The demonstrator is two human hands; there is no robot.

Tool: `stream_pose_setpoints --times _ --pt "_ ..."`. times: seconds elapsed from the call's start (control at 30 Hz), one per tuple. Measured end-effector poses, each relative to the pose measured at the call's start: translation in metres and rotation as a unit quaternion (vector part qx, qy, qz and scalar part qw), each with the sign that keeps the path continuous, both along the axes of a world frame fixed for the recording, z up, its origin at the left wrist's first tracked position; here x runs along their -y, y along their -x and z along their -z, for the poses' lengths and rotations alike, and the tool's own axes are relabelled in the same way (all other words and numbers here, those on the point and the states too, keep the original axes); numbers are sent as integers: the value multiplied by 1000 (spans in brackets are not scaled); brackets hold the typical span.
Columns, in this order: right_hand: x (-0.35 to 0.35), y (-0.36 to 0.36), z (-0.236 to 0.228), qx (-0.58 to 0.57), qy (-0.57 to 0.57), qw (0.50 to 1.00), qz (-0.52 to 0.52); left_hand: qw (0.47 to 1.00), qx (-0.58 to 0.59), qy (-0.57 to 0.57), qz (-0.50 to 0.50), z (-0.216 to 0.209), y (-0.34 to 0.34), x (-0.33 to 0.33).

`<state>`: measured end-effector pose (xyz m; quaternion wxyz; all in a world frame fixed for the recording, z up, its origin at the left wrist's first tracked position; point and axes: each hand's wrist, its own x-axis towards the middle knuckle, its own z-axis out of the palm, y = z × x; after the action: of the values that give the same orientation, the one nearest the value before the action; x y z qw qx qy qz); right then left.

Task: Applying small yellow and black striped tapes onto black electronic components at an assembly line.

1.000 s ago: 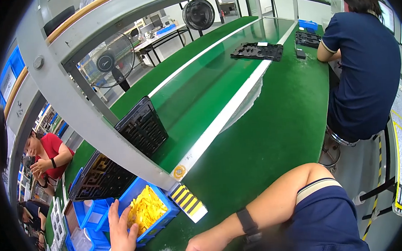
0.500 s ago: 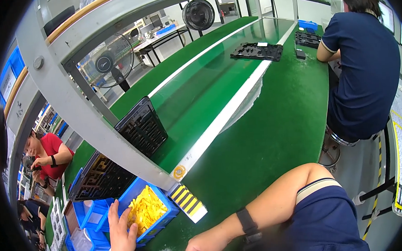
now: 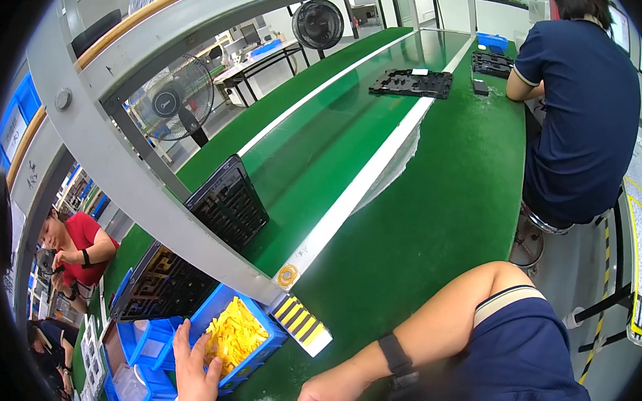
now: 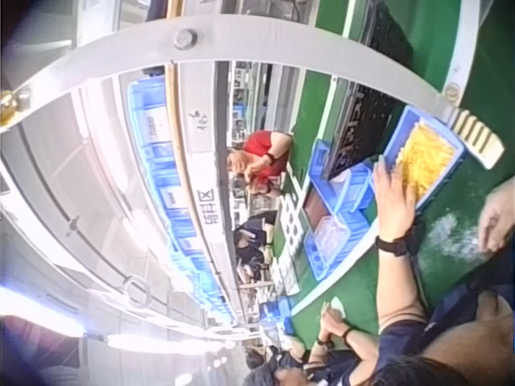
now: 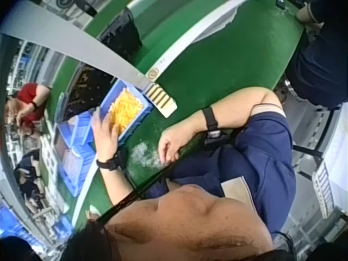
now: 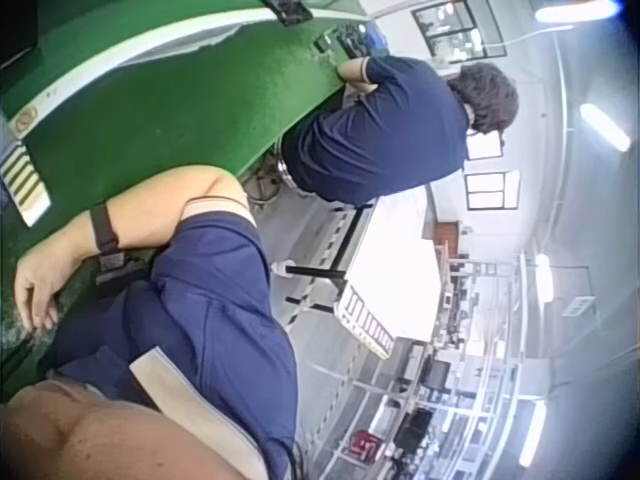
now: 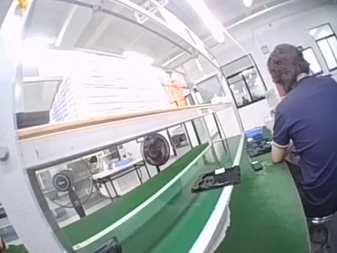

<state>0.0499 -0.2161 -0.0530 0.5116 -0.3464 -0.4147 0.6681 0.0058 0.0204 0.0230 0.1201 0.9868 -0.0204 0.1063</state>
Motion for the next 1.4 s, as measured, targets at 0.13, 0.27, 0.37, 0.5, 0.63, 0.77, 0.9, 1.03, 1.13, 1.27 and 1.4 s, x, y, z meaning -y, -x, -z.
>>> stream_pose_setpoints --times 0.13,0.27,0.37,0.5,0.63,0.77,0.9,1.03,1.13,1.27,1.4 --pt "-1 -1 0 10 -3 1000 -5 1000 0 -9 -3 -2 -1 0" --pt "0 1 -2 10 -3 1000 -10 1000 0 -1 -5 -2 1 0" --pt "1 2 -1 8 -8 1000 -6 1000 3 -7 -5 2 2 -3" --pt "1 2 0 -3 11 1000 8 1000 11 -10 3 5 -2 -8" --pt "3 2 -5 4 18 1000 11 1000 -1 -5 -8 -2 2 1" --pt "0 -3 -6 9 10 1000 3 1000 8 -4 -7 -1 -3 -1" --pt "1 -3 -11 21 8 1000 4 1000 12 -7 1 -1 -2 -4" --pt "4 0 -10 16 13 1000 11 1000 13 -10 21 4 -3 -9" --pt "4 1 -14 37 25 999 8 1000 21 -2 7 5 1 -9" --pt "5 0 -16 29 33 999 -17 999 36 -13 36 7 0 -13" --pt "4 -5 -9 144 -2 989 -41 998 45 -12 44 6 -2 -13"
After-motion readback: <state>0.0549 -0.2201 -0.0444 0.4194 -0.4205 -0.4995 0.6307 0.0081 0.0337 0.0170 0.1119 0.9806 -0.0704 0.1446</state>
